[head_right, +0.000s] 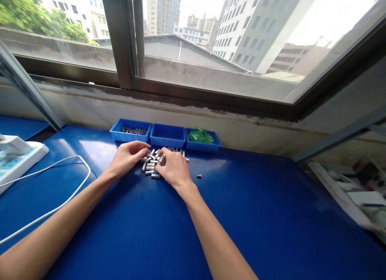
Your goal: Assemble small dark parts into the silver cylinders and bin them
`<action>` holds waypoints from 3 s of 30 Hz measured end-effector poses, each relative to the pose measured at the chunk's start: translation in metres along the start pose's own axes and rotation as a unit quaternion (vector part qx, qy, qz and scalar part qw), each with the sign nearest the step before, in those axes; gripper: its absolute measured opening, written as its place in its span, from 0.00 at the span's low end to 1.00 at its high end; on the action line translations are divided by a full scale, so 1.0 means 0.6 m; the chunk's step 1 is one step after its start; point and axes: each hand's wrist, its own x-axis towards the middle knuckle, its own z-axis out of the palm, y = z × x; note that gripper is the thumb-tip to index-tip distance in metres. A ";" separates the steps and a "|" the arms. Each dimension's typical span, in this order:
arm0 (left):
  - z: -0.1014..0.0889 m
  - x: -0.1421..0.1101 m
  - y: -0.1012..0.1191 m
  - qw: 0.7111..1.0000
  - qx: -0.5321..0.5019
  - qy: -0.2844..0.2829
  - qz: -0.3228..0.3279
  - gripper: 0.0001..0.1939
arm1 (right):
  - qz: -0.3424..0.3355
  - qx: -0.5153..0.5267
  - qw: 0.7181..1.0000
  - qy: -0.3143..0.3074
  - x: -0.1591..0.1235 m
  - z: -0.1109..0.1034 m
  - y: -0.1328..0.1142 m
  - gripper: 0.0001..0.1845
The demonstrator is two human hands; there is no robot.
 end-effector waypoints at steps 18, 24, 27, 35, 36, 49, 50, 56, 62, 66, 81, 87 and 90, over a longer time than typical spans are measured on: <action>0.039 -0.040 0.051 0.989 -0.042 -0.099 0.103 0.14 | 0.176 0.738 0.650 -0.041 -0.038 -0.018 0.011 0.15; 0.038 -0.039 0.050 0.989 -0.026 -0.095 0.114 0.15 | 0.178 0.728 0.661 -0.042 -0.039 -0.019 0.009 0.15; 0.040 -0.039 0.048 0.988 -0.018 -0.099 0.117 0.14 | 0.178 0.704 0.687 -0.038 -0.040 -0.018 0.006 0.16; 0.031 -0.026 0.041 0.994 -0.044 -0.071 0.069 0.16 | 0.161 0.608 0.778 0.009 -0.038 -0.006 0.003 0.18; 0.024 -0.018 0.037 0.996 -0.054 -0.044 0.060 0.16 | 0.165 0.597 0.785 0.018 -0.037 -0.005 0.004 0.18; -0.035 0.044 -0.014 0.975 -0.146 0.167 0.010 0.28 | 0.184 0.517 0.832 0.077 -0.031 -0.007 0.022 0.16; -0.032 0.040 -0.012 0.978 -0.139 0.158 0.010 0.27 | 0.175 0.500 0.844 0.081 -0.030 -0.010 0.023 0.16; 0.008 0.003 0.013 1.000 -0.017 0.019 0.018 0.17 | 0.100 0.298 0.947 0.065 -0.033 -0.067 0.048 0.12; 0.044 -0.027 0.029 0.976 0.143 -0.075 0.148 0.13 | 0.089 0.002 0.994 0.065 -0.054 -0.148 0.101 0.09; 0.053 -0.034 0.023 0.940 0.213 -0.135 0.231 0.13 | 0.107 -0.010 0.991 -0.076 -0.071 -0.171 0.129 0.12; 0.053 -0.035 0.000 0.892 0.321 -0.141 0.286 0.25 | 0.088 0.039 0.982 -0.164 -0.065 -0.130 0.112 0.03; 0.061 -0.036 0.003 0.895 0.336 -0.118 0.268 0.25 | 0.054 0.007 0.989 -0.136 -0.062 -0.127 0.106 0.03; 0.067 -0.035 0.003 0.897 0.338 -0.104 0.266 0.26 | 0.041 -0.014 0.993 -0.108 -0.061 -0.128 0.102 0.07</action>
